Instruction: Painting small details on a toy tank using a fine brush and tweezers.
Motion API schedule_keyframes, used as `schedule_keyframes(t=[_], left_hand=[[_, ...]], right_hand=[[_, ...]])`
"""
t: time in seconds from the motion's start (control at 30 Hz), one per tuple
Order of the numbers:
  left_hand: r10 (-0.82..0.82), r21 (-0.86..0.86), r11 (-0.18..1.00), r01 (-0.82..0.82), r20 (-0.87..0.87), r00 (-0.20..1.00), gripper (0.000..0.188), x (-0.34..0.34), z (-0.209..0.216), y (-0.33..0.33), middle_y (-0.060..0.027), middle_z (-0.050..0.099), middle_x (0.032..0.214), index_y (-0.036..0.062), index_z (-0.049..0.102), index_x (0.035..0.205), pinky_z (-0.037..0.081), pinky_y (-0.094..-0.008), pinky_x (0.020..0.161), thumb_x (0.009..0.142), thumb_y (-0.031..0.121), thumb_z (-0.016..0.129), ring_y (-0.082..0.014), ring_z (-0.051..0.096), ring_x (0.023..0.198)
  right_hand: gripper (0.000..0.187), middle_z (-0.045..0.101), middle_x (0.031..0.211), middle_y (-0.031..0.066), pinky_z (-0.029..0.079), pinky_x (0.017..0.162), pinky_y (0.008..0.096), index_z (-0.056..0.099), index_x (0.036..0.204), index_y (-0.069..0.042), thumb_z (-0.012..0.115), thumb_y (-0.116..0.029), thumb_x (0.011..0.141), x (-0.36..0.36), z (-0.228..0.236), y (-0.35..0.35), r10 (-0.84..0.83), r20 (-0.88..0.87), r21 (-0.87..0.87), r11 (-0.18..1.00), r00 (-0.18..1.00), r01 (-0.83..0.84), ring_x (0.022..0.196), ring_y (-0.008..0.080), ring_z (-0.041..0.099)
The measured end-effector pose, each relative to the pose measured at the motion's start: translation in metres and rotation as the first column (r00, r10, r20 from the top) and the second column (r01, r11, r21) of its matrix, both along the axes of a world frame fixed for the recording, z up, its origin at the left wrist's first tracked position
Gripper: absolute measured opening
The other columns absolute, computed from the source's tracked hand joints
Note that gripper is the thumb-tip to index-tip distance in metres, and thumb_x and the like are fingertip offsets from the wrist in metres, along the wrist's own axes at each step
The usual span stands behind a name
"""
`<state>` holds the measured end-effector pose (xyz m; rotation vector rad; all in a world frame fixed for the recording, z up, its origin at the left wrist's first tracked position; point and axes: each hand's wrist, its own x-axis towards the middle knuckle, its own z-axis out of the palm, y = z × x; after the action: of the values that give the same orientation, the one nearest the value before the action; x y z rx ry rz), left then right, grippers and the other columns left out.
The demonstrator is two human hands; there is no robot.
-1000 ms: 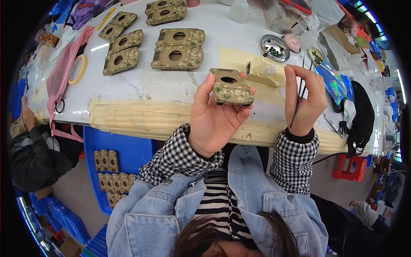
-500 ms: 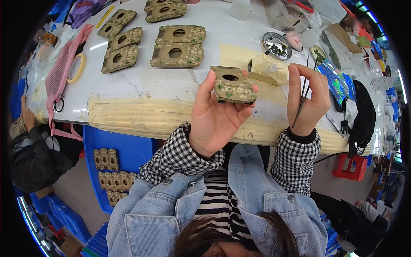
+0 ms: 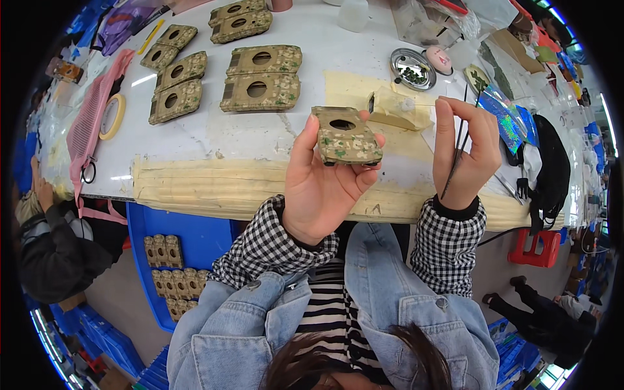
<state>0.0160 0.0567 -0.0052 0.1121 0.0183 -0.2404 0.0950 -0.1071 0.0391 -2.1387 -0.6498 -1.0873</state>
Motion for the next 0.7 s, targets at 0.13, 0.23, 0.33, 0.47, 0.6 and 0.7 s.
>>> schedule_keyframes(t=[0.13, 0.23, 0.33, 0.47, 0.6, 0.7], left_hand=[[0.0, 0.0, 1.0, 0.0, 0.0, 1.0, 0.057, -0.0021, 0.0006, -0.0004, -0.0181, 0.061, 0.108, 0.0019, 0.043, 0.128, 0.054, -0.0312, 0.078, 0.095, 0.048, 0.036, -0.0219, 0.064, 0.089], [0.001, 0.025, 1.0, -0.001, 0.007, 1.0, 0.067, -0.0015, -0.0007, 0.0001, -0.0165, 0.06, 0.108, -0.0022, 0.033, 0.134, 0.052, -0.03, 0.077, 0.094, 0.051, 0.036, -0.0218, 0.06, 0.089], [-0.002, 0.04, 0.999, 0.002, 0.009, 1.0, 0.072, -0.0008, -0.0013, 0.0004, -0.0156, 0.059, 0.108, -0.0043, 0.029, 0.137, 0.051, -0.0293, 0.076, 0.093, 0.052, 0.036, -0.0217, 0.058, 0.09], [-0.002, 0.043, 0.999, 0.002, 0.003, 1.0, 0.072, -0.0014, -0.0007, -0.0002, -0.0156, 0.059, 0.108, -0.0041, 0.029, 0.137, 0.051, -0.0295, 0.077, 0.093, 0.053, 0.036, -0.0216, 0.058, 0.09], [-0.002, 0.032, 0.999, 0.002, 0.008, 1.0, 0.072, -0.0019, -0.0008, 0.0, -0.0159, 0.059, 0.108, -0.0038, 0.028, 0.137, 0.05, -0.0296, 0.077, 0.093, 0.053, 0.036, -0.0219, 0.058, 0.09], [-0.002, 0.03, 1.0, 0.002, 0.014, 1.0, 0.072, -0.0014, -0.0014, -0.0001, -0.0161, 0.059, 0.108, -0.0036, 0.028, 0.137, 0.051, -0.0297, 0.076, 0.093, 0.053, 0.036, -0.0221, 0.058, 0.09]], right_hand=[[0.008, 0.061, 0.07, 0.0062, 0.042, 0.06, 0.0307, 0.064, 0.077, -0.003, 0.071, -0.004, 0.074, 0.0011, -0.005, 0.0, 0.033, -0.088, -0.046, 0.998, 0.996, -0.037, 0.065, 0.0221, 0.055], [0.008, 0.061, 0.07, 0.0066, 0.042, 0.059, 0.0308, 0.064, 0.077, -0.003, 0.072, -0.005, 0.074, 0.0041, -0.0031, -0.0001, 0.027, 0.02, -0.017, 0.999, 0.999, -0.027, 0.065, 0.022, 0.054], [0.008, 0.061, 0.07, 0.0061, 0.042, 0.059, 0.0308, 0.064, 0.077, -0.004, 0.071, -0.004, 0.074, 0.0039, -0.0051, 0.0004, 0.026, -0.038, -0.04, 0.999, 0.999, -0.028, 0.065, 0.0216, 0.054], [0.008, 0.061, 0.069, 0.0059, 0.041, 0.059, 0.0305, 0.064, 0.076, -0.004, 0.072, -0.005, 0.074, 0.0027, -0.0036, -0.0002, 0.019, -0.011, -0.024, 1.0, 1.0, -0.02, 0.065, 0.0212, 0.054], [0.008, 0.061, 0.069, 0.0056, 0.041, 0.059, 0.0303, 0.064, 0.076, -0.004, 0.072, -0.005, 0.074, 0.003, -0.0051, 0.0004, 0.022, -0.046, -0.038, 0.999, 0.999, -0.024, 0.064, 0.021, 0.053], [0.008, 0.061, 0.069, 0.0056, 0.041, 0.058, 0.0303, 0.064, 0.076, -0.004, 0.072, -0.005, 0.074, 0.0032, -0.0053, 0.0003, 0.013, -0.041, -0.033, 0.999, 0.999, -0.014, 0.064, 0.0211, 0.053]])
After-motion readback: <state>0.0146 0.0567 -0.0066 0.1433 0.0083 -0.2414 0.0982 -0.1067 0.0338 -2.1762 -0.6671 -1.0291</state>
